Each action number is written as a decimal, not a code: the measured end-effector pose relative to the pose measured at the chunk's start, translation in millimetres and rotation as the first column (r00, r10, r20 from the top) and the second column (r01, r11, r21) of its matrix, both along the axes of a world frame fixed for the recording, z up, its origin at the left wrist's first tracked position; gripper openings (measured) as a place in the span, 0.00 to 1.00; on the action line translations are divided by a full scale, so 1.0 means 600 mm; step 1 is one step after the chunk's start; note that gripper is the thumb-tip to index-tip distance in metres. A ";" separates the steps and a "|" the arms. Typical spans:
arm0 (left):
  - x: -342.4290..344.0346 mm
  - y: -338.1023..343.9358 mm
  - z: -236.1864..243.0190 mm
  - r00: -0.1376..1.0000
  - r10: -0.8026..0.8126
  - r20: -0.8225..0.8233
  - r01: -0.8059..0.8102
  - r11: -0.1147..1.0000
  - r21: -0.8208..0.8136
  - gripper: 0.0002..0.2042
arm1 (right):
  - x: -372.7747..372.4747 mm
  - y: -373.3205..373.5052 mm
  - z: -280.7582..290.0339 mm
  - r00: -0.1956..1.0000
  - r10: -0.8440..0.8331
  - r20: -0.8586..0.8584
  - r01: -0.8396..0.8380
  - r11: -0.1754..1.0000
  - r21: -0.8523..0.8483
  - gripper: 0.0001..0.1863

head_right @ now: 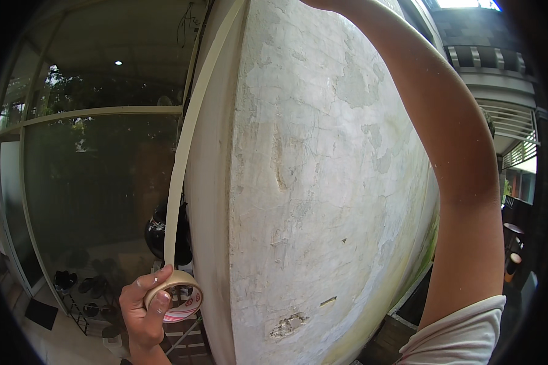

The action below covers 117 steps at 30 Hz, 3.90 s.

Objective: Applying masking tape to the edge of a wall to prepare for painting.

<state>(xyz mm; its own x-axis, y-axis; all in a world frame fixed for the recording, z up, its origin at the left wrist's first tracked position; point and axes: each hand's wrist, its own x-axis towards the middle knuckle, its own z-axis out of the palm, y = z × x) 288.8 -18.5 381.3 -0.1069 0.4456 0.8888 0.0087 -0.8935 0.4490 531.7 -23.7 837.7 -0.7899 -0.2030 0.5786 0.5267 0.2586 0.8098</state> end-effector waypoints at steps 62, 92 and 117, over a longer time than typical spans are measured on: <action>-0.149 -0.064 0.033 0.856 -0.267 0.443 0.099 0.925 0.366 0.18 | -0.095 -0.017 0.106 0.754 -0.147 -0.640 -0.170 0.898 -0.406 0.42; 0.035 -0.043 0.067 0.957 -0.068 -0.282 0.023 0.987 -0.160 0.14 | -0.060 -0.011 0.084 0.827 -0.186 -0.530 -0.005 0.941 -0.338 0.45; 0.008 -0.058 0.035 0.995 -0.058 -0.076 0.049 0.991 -0.122 0.16 | -0.069 -0.014 0.029 0.863 -0.224 -0.453 0.038 0.923 -0.383 0.51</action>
<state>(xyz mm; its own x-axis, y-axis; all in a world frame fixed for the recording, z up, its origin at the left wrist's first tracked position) 293.4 -53.4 402.2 -0.0111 0.5523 0.8336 0.0020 -0.8336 0.5523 490.5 -31.8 854.9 -0.3978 0.1708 0.9014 0.8725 0.3743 0.3141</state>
